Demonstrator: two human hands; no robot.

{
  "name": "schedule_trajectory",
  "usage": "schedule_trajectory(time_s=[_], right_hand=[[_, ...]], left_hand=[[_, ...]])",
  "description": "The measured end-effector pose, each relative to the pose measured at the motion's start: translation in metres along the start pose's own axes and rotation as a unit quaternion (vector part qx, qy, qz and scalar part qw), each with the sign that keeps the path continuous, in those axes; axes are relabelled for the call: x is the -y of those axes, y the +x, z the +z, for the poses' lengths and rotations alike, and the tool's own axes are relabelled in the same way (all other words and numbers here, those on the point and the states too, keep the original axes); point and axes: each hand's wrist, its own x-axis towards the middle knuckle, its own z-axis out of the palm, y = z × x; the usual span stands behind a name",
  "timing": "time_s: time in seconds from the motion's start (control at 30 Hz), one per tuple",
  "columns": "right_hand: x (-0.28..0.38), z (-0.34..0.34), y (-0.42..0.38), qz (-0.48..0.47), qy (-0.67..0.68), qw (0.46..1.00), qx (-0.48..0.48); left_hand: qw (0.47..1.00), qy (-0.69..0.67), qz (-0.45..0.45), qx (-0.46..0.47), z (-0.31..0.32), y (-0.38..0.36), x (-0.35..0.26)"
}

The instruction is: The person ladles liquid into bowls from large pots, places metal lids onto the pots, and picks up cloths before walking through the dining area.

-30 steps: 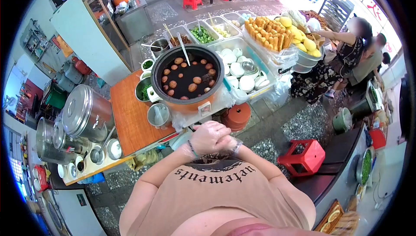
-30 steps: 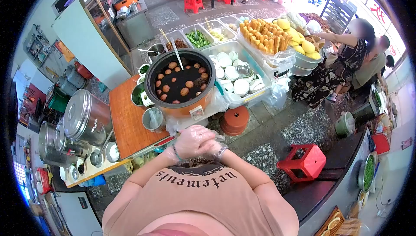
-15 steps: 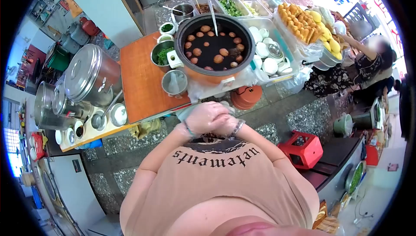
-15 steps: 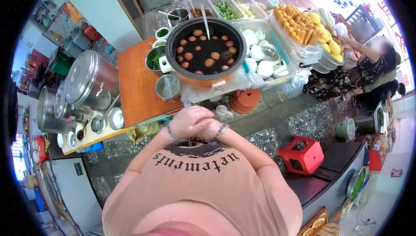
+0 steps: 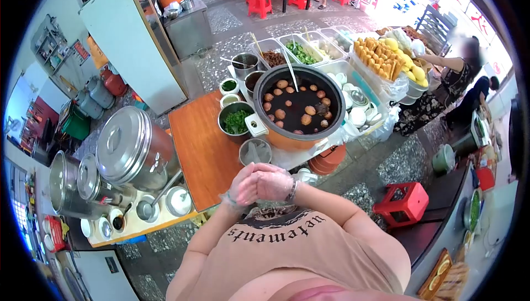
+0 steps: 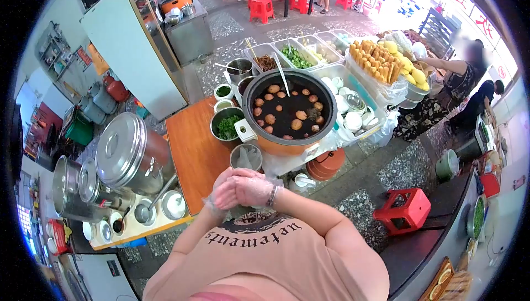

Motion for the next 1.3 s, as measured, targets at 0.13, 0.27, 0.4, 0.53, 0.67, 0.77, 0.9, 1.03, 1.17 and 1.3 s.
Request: schedule_trajectory(time_s=[0.13,0.27,0.4,0.53,0.67,0.77,0.9,1.03,1.17,1.3], right_hand=[[0.071,0.186,0.016,0.139,-0.095,0.981,-0.099],[0.062,0.164,0.02,-0.044,-0.506,0.853,-0.122],[0.075,0.162,0.017,-0.052,-0.607,0.787,-0.095],[0.055,0.178,0.024,0.021,-0.728,0.682,0.072],[0.051,0.187,0.038,0.148,-0.77,0.611,0.111],[0.046,0.186,0.048,0.172,-0.796,0.571,0.101],[0.045,0.195,0.05,0.217,-0.791,0.566,0.081],[0.046,0.197,0.048,0.123,-0.787,0.6,0.078],[0.055,0.185,0.038,-0.046,-0.592,0.805,0.016],[0.044,0.18,0.03,-0.136,-0.159,0.976,-0.062]], left_hand=[[0.999,-0.028,-0.02,-0.039,-0.031,0.013,0.001],[0.95,0.309,0.053,0.005,-0.039,-0.002,-0.02],[0.887,0.447,-0.114,-0.005,-0.014,-0.022,-0.071],[0.93,0.338,-0.013,0.145,-0.001,-0.031,-0.061],[0.979,0.18,-0.024,0.096,-0.01,-0.017,-0.03],[0.99,0.123,-0.014,0.066,-0.016,-0.009,-0.021],[0.986,0.154,0.003,0.058,-0.02,-0.012,-0.021],[0.926,0.361,0.051,0.094,-0.024,-0.019,-0.031],[0.771,0.596,0.137,0.178,-0.023,-0.04,-0.055],[0.989,0.001,-0.062,0.133,0.01,-0.044,-0.081]])
